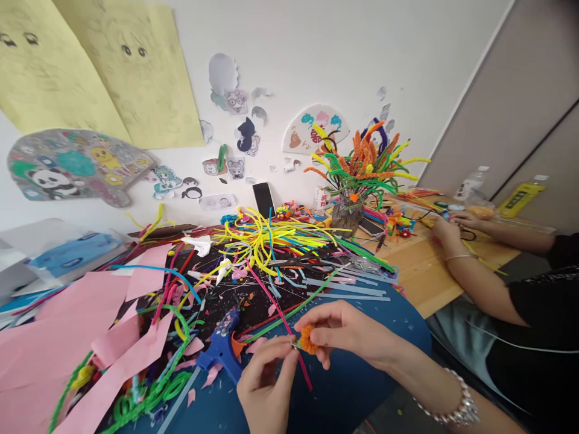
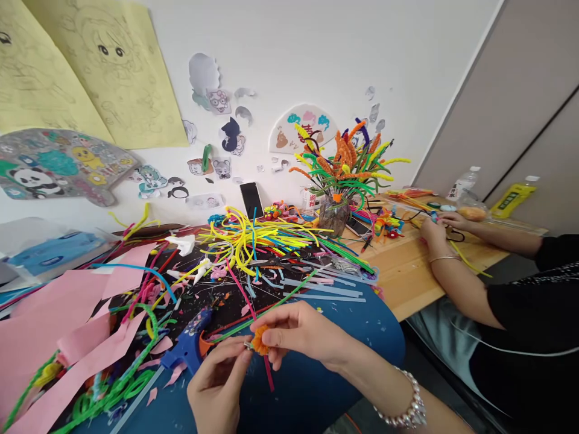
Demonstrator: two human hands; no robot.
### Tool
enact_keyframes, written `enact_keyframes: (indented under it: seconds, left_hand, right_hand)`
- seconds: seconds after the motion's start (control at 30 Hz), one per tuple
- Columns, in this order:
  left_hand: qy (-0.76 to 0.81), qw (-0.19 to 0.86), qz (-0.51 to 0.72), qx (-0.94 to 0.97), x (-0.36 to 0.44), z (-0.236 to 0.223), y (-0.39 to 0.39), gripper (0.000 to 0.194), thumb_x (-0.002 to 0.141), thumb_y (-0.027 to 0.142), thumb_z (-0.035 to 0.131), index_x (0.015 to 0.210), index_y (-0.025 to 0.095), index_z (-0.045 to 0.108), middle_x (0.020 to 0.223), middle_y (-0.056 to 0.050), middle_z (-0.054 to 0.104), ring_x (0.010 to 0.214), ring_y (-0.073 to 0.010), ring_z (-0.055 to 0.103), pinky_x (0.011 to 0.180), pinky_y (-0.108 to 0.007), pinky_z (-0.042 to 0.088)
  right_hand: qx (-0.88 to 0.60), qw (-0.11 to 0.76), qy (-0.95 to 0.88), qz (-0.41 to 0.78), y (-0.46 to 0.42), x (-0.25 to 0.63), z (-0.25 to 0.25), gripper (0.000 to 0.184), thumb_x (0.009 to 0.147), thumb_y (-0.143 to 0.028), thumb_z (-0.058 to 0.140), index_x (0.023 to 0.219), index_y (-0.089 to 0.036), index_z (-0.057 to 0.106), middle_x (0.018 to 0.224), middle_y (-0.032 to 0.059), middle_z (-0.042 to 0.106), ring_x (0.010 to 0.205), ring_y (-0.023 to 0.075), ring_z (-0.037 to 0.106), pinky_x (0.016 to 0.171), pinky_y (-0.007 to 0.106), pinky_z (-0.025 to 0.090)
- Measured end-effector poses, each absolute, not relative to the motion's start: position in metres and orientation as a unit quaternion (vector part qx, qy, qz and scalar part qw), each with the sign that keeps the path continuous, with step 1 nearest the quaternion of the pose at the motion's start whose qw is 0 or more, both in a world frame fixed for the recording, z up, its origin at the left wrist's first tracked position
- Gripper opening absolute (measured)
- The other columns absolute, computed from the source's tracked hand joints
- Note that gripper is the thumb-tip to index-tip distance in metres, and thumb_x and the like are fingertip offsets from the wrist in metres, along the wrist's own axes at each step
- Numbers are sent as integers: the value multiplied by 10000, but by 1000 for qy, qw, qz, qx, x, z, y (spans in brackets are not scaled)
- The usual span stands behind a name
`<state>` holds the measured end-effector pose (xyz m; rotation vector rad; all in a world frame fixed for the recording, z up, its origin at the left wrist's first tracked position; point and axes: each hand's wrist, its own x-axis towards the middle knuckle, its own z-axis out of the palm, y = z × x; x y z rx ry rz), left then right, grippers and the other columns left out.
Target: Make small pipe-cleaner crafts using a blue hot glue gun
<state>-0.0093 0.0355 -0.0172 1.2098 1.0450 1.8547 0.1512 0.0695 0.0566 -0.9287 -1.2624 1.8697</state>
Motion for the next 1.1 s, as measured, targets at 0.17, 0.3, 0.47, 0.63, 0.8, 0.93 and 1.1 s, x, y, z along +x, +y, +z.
enact_keyframes:
  seconds: [0.17, 0.3, 0.47, 0.63, 0.8, 0.93, 1.1]
  left_hand:
    - [377, 433, 707, 412, -13, -22, 37, 79, 691, 190, 817, 701, 193, 739, 755, -48, 768, 738, -172, 730, 671, -217, 592]
    - [364, 468, 716, 369, -16, -24, 38, 118, 675, 213, 837, 713, 187, 728, 742, -33, 754, 690, -150, 704, 624, -197, 574]
    - [354, 481, 728, 337, -18, -22, 39, 173, 643, 245, 859, 683, 180, 704, 726, -21, 733, 716, -156, 697, 650, -212, 573]
    - [349, 476, 735, 334, -17, -21, 39, 178, 635, 233, 862, 673, 180, 696, 701, -9, 706, 686, -143, 676, 632, -209, 563]
    - [349, 478, 734, 333, -16, -22, 39, 158, 650, 234, 854, 679, 182, 708, 688, -6, 703, 682, -135, 676, 628, -194, 560]
    - [348, 490, 731, 324, -16, -23, 38, 152, 645, 232, 860, 695, 188, 723, 697, -6, 714, 677, -129, 682, 632, -183, 561]
    - [333, 540, 714, 296, -15, -17, 38, 186, 603, 244, 886, 664, 176, 724, 689, -19, 730, 671, -132, 693, 635, -176, 562]
  right_hand:
    - [-369, 303, -514, 712, 79, 148, 63, 316, 647, -368, 849, 794, -124, 712, 680, 15, 705, 536, 84, 599, 472, 190, 477]
    - [-362, 289, -542, 701, 83, 144, 66, 312, 671, -378, 829, 815, -125, 720, 701, 18, 701, 564, 89, 589, 485, 195, 465]
    - [-388, 403, -614, 557, 70, 140, 68, 224, 745, -349, 777, 836, -169, 679, 759, 13, 696, 632, 116, 623, 612, 249, 523]
    - [-345, 493, -739, 303, 50, 134, 56, 35, 831, -222, 704, 811, -217, 676, 934, 49, 722, 882, 168, 679, 792, 289, 552]
    - [-316, 483, -784, 228, 47, 134, 47, 37, 856, -195, 692, 873, -221, 673, 966, 52, 734, 901, 155, 693, 816, 266, 554]
    - [-264, 466, -834, 132, 49, 139, 43, 67, 899, -170, 628, 944, -216, 647, 991, 71, 718, 936, 163, 671, 844, 295, 555]
    - [-199, 421, -885, 27, 50, 144, 37, 254, 914, -107, 565, 1161, -166, 563, 1037, 104, 689, 978, 164, 634, 898, 322, 544]
